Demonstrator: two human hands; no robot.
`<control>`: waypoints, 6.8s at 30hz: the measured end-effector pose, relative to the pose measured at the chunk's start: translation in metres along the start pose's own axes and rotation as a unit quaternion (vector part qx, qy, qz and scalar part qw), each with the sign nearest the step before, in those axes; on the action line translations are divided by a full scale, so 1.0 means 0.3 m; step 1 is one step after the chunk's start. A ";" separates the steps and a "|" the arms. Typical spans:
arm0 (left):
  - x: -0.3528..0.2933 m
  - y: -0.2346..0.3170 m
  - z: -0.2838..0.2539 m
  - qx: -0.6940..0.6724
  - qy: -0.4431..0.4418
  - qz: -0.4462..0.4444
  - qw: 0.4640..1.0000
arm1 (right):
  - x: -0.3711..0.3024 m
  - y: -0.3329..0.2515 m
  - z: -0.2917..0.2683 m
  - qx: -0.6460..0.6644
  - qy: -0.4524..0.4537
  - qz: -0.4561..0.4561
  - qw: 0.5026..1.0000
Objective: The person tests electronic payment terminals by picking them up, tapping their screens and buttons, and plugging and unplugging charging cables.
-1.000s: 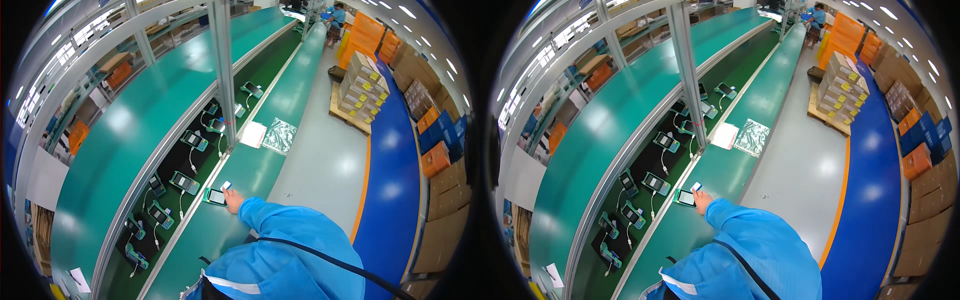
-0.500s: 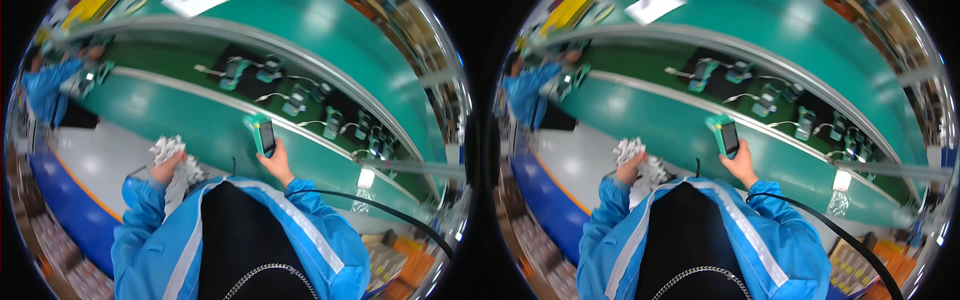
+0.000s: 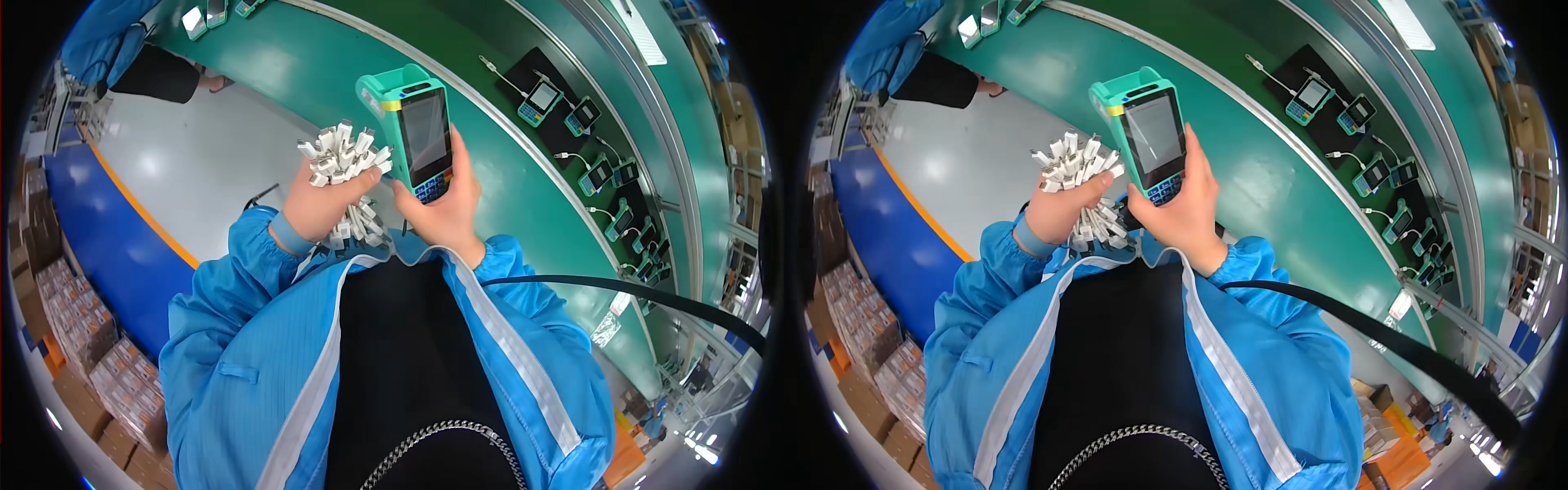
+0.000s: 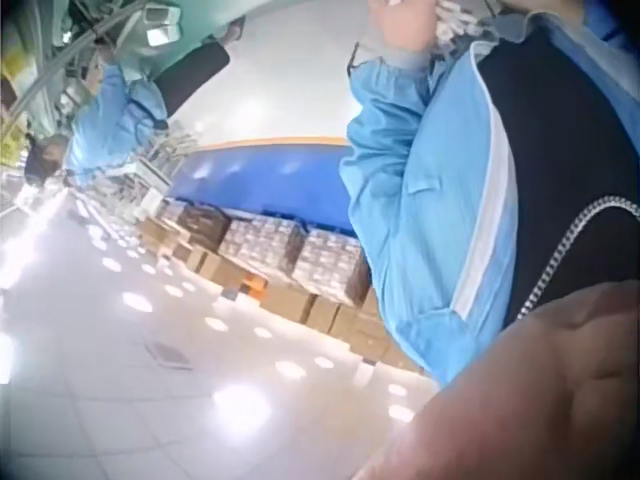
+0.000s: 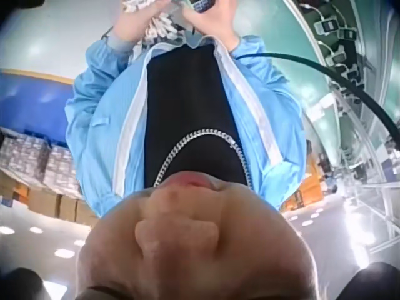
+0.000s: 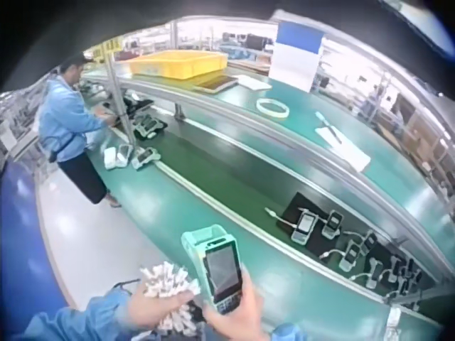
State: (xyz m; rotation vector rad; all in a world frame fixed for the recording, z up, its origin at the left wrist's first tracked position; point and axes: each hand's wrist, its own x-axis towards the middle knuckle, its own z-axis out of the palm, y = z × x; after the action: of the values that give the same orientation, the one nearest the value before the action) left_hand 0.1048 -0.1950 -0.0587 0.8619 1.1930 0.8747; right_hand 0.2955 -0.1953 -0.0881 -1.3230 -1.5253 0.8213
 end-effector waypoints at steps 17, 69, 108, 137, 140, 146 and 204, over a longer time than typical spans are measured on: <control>0.535 0.070 -0.360 0.108 0.033 0.028 0.993 | 0.458 0.231 0.223 -0.038 -0.040 0.068 0.996; 0.768 0.282 -0.452 0.162 0.021 0.136 0.977 | 0.741 0.223 0.634 0.196 -0.325 -0.058 0.923; 0.912 0.148 -0.582 -0.034 -0.043 0.052 0.997 | 0.464 1.511 -0.321 -0.566 0.367 0.141 0.725; 0.817 0.108 -0.663 -0.093 -0.020 0.081 0.992 | 0.818 1.448 -0.162 -0.499 0.266 0.071 0.822; 0.827 0.091 -0.700 -0.060 -0.051 0.088 0.993 | 0.654 1.442 -0.285 -0.574 0.393 0.160 0.700; 0.856 0.115 -0.638 -0.050 -0.013 0.064 0.997 | 0.330 1.611 -0.533 -0.066 0.390 0.394 0.830; 1.327 0.475 -1.873 -0.054 -0.056 0.167 0.983 | 1.306 0.236 1.701 -0.094 0.110 0.143 0.979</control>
State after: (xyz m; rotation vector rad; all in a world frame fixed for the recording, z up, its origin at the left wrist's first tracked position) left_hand -0.4038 0.2764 -0.1758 1.0258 0.9076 1.1345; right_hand -0.1527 0.2438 -0.2466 -1.7409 -1.2792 0.6903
